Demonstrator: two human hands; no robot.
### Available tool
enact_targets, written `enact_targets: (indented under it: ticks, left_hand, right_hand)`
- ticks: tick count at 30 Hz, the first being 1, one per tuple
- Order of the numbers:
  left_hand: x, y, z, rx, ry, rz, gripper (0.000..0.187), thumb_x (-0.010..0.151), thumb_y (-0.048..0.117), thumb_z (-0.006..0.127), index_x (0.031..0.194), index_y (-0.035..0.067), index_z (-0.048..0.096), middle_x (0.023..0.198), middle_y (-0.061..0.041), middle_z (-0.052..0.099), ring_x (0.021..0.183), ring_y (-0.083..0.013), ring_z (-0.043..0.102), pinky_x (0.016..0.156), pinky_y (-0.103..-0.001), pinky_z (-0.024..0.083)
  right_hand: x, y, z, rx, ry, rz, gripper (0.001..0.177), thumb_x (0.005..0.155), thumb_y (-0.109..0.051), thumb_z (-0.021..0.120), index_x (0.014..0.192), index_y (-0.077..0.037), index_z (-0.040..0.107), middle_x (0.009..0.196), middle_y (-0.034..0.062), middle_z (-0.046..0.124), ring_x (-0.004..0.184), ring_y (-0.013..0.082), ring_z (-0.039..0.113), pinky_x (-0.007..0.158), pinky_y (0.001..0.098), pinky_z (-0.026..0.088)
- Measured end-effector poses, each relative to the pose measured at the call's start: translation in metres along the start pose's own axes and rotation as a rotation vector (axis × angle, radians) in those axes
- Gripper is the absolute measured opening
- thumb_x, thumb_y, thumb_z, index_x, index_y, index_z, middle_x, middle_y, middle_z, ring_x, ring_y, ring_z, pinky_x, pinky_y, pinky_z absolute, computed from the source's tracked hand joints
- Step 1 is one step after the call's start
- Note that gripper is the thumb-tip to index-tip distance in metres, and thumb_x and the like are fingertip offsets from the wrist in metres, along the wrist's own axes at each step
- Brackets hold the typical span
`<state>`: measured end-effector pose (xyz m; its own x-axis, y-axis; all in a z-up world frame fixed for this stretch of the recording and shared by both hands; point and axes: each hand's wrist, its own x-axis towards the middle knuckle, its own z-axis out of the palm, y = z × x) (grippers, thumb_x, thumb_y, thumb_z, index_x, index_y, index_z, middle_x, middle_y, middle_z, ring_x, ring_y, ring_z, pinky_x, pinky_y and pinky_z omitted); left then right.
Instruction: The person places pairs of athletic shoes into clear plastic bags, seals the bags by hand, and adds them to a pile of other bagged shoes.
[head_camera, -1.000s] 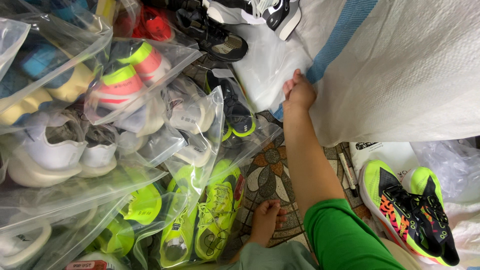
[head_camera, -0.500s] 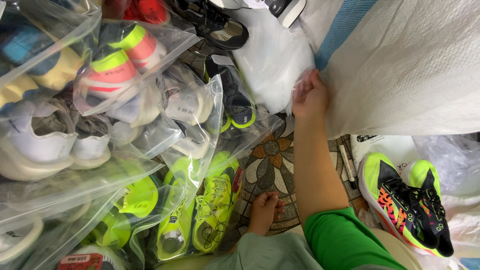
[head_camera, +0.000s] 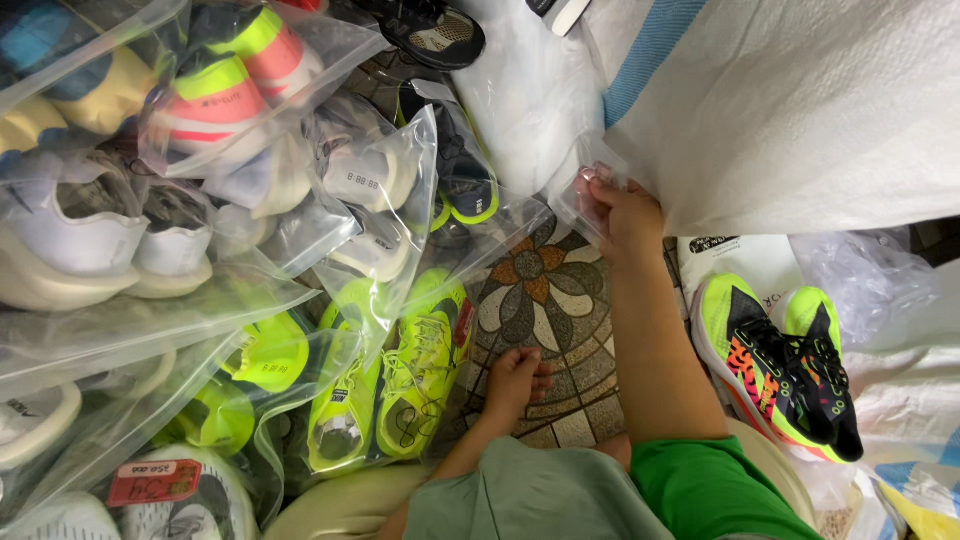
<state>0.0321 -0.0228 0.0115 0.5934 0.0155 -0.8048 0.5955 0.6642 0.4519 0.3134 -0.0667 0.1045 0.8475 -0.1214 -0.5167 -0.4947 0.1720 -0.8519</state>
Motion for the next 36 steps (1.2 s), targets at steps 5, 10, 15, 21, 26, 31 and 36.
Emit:
enact_targets:
  ticks: [5, 10, 15, 21, 26, 31, 36]
  left_hand:
    - [0.013, -0.003, -0.005, -0.020, -0.058, -0.019, 0.031, 0.108, 0.037, 0.077, 0.131, 0.015, 0.071, 0.113, -0.016, 0.087, 0.088, -0.0255, 0.086, 0.066, -0.036, 0.071]
    - [0.009, 0.001, -0.014, -0.123, -0.173, -0.032, 0.064, 0.115, 0.057, 0.062, 0.152, 0.006, 0.057, 0.136, -0.022, 0.074, 0.120, -0.0361, 0.072, 0.095, -0.050, 0.061]
    - [0.001, 0.027, -0.009, -0.361, -0.302, -0.022, 0.101, 0.101, 0.089, 0.050, 0.167, 0.012, 0.049, 0.161, -0.019, 0.062, 0.136, -0.0456, 0.068, 0.107, -0.067, 0.059]
    - [-0.042, 0.062, -0.033, -0.673, -0.617, 0.113, 0.127, 0.081, 0.096, 0.041, 0.172, 0.007, 0.044, 0.174, -0.025, 0.046, 0.158, -0.0474, 0.045, 0.128, -0.070, 0.035]
    - [-0.075, 0.086, -0.043, -0.366, -0.877, 0.298, 0.090, 0.103, 0.041, 0.073, 0.180, 0.027, 0.030, 0.183, -0.016, 0.040, 0.152, -0.0414, 0.057, 0.110, -0.058, 0.061]
    - [-0.141, 0.132, -0.037, -0.291, -0.827, 0.442, 0.092, 0.103, 0.007, 0.066, 0.181, 0.032, 0.025, 0.179, -0.029, 0.044, 0.151, -0.0456, 0.060, 0.113, -0.057, 0.061]
    - [-0.179, 0.147, -0.032, -0.255, -0.862, 0.765, 0.087, 0.105, -0.011, 0.064, 0.180, 0.015, 0.029, 0.167, -0.030, 0.057, 0.165, -0.0538, 0.049, 0.138, -0.075, 0.042]
  right_hand:
    - [-0.088, -0.018, -0.056, 0.085, -0.074, -0.030, 0.015, 0.099, -0.001, 0.083, 0.109, 0.000, 0.072, 0.095, 0.0089, 0.077, 0.092, 0.0194, 0.086, 0.085, 0.0314, 0.078]
    - [-0.172, -0.038, -0.144, 0.033, -0.128, 0.039, 0.013, 0.095, 0.001, 0.084, 0.103, -0.004, 0.076, 0.092, 0.0043, 0.079, 0.096, 0.0159, 0.083, 0.093, 0.0301, 0.070]
    - [-0.202, -0.040, -0.256, 0.167, -0.410, -0.046, 0.017, 0.096, 0.015, 0.068, 0.111, 0.008, 0.072, 0.096, 0.0200, 0.076, 0.097, 0.0354, 0.084, 0.088, 0.0516, 0.071]
    - [-0.193, -0.039, -0.330, -0.301, -0.693, -0.030, 0.005, 0.096, 0.002, 0.074, 0.095, -0.002, 0.078, 0.086, 0.0018, 0.074, 0.077, 0.0124, 0.065, 0.072, 0.0259, 0.047]
    - [-0.195, -0.042, -0.321, -0.584, -0.426, -0.103, 0.027, 0.092, -0.006, 0.078, 0.119, -0.008, 0.083, 0.098, -0.0030, 0.076, 0.083, 0.0074, 0.063, 0.073, 0.0220, 0.045]
    - [-0.241, -0.090, -0.267, -0.629, -0.387, -0.294, 0.026, 0.098, -0.010, 0.076, 0.124, -0.010, 0.081, 0.108, -0.0016, 0.075, 0.099, 0.0115, 0.068, 0.087, 0.0293, 0.055]
    - [-0.247, -0.100, -0.269, -0.597, -0.391, -0.617, 0.027, 0.101, -0.005, 0.078, 0.128, -0.013, 0.079, 0.128, -0.0025, 0.075, 0.124, 0.0136, 0.069, 0.108, 0.0312, 0.057]
